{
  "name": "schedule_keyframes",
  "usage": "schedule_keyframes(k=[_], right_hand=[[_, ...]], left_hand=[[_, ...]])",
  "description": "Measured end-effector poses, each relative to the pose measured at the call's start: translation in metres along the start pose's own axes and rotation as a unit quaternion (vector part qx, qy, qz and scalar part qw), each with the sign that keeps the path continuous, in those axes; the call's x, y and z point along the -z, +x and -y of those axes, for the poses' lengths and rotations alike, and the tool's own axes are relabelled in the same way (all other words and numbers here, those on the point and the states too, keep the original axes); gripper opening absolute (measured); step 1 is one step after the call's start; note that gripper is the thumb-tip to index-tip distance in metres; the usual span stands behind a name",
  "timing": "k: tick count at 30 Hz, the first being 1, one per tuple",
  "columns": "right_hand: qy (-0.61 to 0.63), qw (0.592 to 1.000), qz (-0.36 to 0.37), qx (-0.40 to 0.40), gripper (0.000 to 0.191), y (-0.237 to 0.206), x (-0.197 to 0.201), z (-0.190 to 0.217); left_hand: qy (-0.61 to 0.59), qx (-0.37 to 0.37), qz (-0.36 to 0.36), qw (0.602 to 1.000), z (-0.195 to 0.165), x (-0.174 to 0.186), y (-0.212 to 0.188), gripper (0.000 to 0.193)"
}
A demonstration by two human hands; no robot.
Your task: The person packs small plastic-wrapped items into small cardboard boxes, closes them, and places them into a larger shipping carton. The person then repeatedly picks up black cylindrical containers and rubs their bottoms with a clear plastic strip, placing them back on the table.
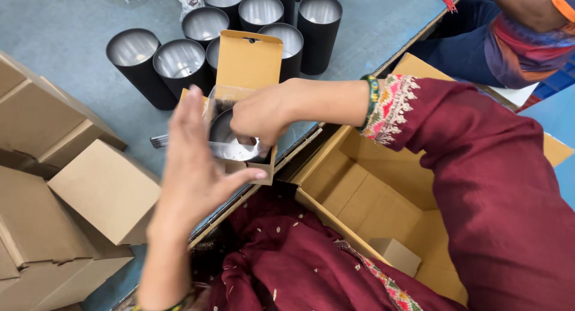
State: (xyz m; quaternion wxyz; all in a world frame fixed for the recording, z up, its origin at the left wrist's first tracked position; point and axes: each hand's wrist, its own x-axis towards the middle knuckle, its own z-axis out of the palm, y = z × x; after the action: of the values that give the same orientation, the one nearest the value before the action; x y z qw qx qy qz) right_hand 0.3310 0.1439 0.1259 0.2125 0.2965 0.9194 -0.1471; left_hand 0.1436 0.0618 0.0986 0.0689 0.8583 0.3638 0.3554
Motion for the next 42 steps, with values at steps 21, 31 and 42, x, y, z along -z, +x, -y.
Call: schedule_keyframes(k=[21, 31, 42], right_hand=[[-0.004, 0.829, -0.560, 0.000, 0.029, -0.117, 0.008, -0.012], [0.289, 0.657, -0.668, -0.196, 0.028, -0.221, -0.115, -0.069], [-0.032, 0.789, -0.565, -0.241, 0.019, -0.063, -0.167, -0.078]], left_hand=[[-0.017, 0.123, -0.090, 0.988, 0.028, -0.052, -0.028, 0.143], [-0.021, 0.101, -0.078, 0.992, 0.022, -0.040, -0.026, 0.134], [0.031, 0.038, -0.019, 0.999, -0.004, -0.046, -0.001, 0.033]])
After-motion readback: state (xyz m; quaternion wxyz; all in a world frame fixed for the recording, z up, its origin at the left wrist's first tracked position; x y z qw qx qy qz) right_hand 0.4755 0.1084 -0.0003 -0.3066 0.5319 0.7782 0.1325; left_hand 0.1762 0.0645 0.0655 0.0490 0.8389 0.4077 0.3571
